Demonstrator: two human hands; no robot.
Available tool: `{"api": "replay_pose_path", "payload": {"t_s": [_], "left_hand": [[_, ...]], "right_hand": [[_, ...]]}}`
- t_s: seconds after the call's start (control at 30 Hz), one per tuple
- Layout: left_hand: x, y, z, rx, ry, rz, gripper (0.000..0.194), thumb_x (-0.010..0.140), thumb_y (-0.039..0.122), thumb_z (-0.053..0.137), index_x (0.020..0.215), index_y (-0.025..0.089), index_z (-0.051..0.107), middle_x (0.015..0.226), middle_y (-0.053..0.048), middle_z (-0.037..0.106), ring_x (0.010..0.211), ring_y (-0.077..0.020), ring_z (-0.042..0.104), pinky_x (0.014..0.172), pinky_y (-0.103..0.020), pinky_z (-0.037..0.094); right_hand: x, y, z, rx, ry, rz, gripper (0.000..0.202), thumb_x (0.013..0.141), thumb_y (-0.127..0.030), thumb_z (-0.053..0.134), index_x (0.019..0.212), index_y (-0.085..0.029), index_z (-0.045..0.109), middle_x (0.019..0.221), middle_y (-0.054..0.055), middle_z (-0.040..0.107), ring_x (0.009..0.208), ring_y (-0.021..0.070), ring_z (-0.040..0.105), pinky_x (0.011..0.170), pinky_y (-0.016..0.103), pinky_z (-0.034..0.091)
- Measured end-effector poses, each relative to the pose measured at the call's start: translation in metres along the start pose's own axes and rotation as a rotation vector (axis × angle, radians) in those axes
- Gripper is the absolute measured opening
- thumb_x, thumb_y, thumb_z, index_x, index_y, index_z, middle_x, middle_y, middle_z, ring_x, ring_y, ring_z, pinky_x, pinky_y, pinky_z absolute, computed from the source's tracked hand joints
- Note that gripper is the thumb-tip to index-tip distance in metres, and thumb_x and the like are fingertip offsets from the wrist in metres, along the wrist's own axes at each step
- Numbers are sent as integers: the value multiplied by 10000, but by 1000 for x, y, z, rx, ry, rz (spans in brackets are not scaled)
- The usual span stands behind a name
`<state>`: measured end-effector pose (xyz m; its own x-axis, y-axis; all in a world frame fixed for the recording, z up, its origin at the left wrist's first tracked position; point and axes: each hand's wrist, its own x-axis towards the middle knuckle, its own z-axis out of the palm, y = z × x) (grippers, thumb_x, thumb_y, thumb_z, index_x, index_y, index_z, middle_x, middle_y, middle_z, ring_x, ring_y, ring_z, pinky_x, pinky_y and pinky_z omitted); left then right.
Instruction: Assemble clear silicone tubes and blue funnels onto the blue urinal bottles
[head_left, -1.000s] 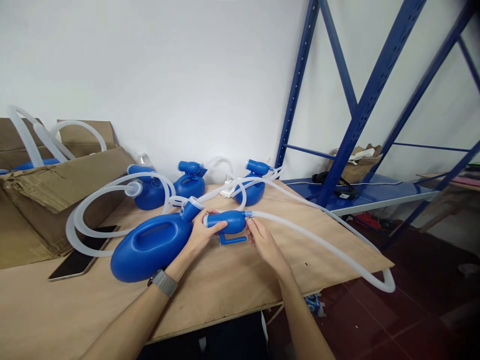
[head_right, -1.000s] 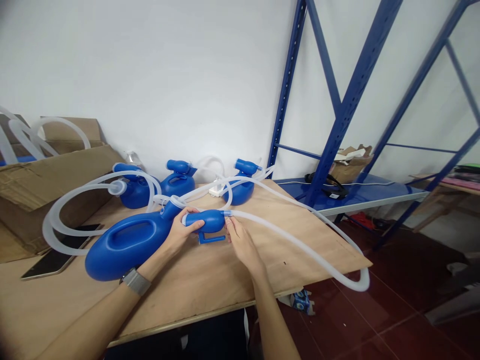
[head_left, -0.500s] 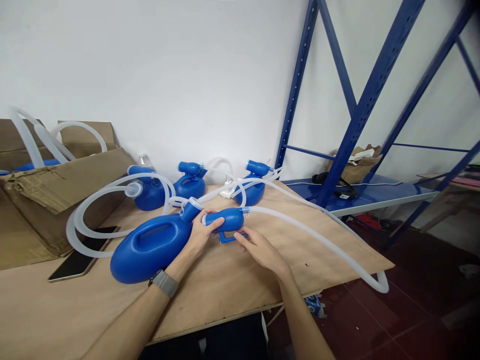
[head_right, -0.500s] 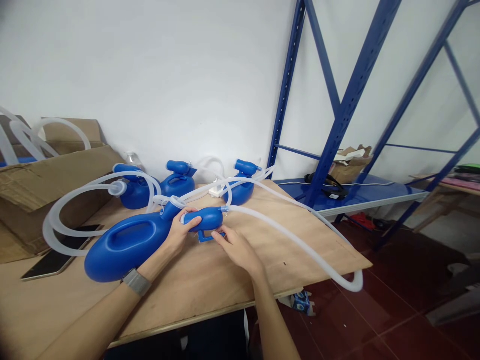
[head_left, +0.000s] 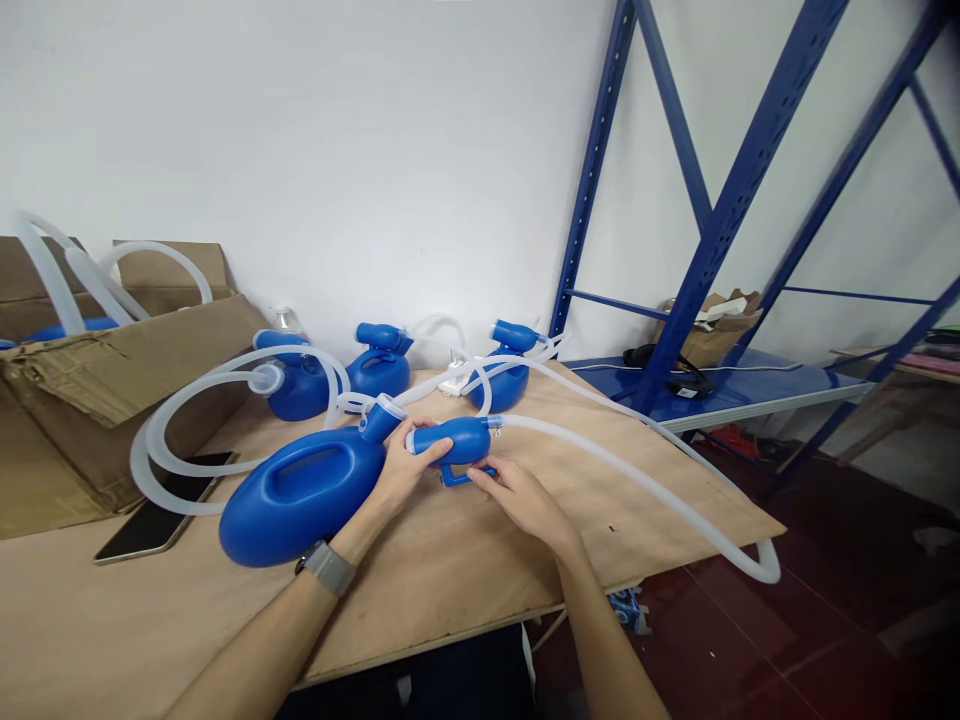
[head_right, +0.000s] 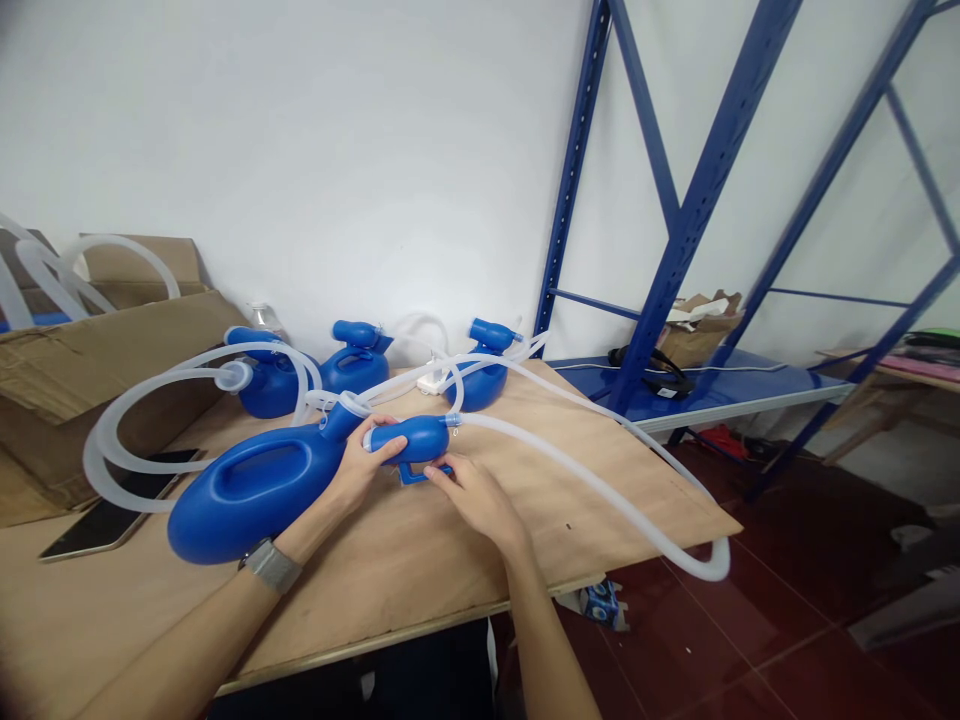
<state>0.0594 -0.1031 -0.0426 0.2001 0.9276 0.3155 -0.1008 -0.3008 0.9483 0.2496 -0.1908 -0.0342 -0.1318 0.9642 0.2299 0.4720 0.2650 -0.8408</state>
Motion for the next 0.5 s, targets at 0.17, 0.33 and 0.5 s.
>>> {"api": "replay_pose_path", "payload": {"t_s": [0.17, 0.33, 0.5], "left_hand": [[-5, 6, 1, 60, -4, 44, 473, 674, 500, 845, 978, 190, 656, 1050, -62, 625, 940, -245, 638, 692, -313, 590], [-19, 43, 0, 288, 68, 268, 466, 630, 456, 888, 979, 228, 681, 1044, -47, 700, 1027, -290, 647, 936, -404, 531], [-29, 86, -38, 417, 353, 404, 460, 674, 581, 815, 959, 244, 686, 957, -3, 698, 901, -266, 659, 863, -410, 544]], "right_hand": [[0, 2, 0, 11, 21, -22, 307, 1003, -436, 526, 1013, -209, 733, 1013, 55, 756, 945, 261, 660, 860, 350, 458], [-3, -2, -6, 49, 114, -15, 326, 949, -474, 610, 1119, -212, 703, 1055, 59, 738, 942, 255, 647, 855, 356, 481], [-24, -15, -33, 1, 180, 5, 339, 963, -490, 589, 1190, -254, 676, 1191, 71, 693, 1027, 246, 639, 882, 361, 498]]}}
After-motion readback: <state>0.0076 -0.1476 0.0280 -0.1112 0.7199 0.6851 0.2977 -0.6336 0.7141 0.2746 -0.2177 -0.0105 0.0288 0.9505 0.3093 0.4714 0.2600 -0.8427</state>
